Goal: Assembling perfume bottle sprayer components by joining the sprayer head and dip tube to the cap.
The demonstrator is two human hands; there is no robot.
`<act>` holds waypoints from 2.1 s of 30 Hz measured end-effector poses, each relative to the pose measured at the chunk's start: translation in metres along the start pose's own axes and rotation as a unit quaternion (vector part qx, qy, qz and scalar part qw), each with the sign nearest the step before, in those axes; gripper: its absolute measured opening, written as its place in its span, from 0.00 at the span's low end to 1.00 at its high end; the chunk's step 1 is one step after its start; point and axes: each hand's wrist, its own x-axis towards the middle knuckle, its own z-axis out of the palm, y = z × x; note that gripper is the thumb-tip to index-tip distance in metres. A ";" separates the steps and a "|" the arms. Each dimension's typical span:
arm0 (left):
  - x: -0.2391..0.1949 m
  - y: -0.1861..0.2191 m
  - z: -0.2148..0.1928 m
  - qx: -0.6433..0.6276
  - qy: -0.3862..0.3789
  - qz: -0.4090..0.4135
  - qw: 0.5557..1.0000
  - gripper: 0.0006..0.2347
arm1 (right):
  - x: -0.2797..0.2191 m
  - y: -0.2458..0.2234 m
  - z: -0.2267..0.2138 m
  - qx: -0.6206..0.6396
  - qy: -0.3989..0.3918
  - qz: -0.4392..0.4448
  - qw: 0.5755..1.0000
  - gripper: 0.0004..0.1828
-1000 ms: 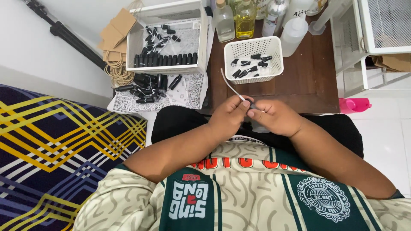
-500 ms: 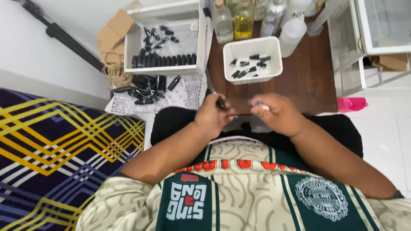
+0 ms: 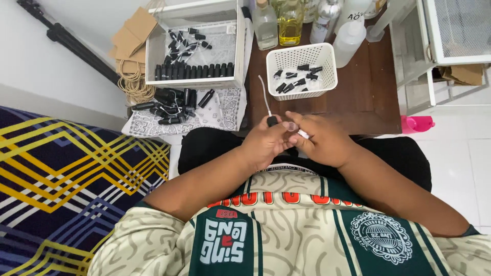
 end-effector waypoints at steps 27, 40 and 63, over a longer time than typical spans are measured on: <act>-0.032 0.086 0.065 -0.103 -0.127 0.101 0.981 0.15 | 0.041 -0.104 -0.092 0.083 0.206 -0.066 0.973 0.09; -0.015 0.092 0.075 -0.051 -0.086 0.098 0.990 0.13 | 0.060 -0.098 -0.103 0.021 0.206 -0.065 0.976 0.04; 0.002 0.104 0.080 0.100 -0.063 0.247 0.962 0.17 | 0.057 -0.064 -0.101 0.042 0.206 0.021 0.977 0.10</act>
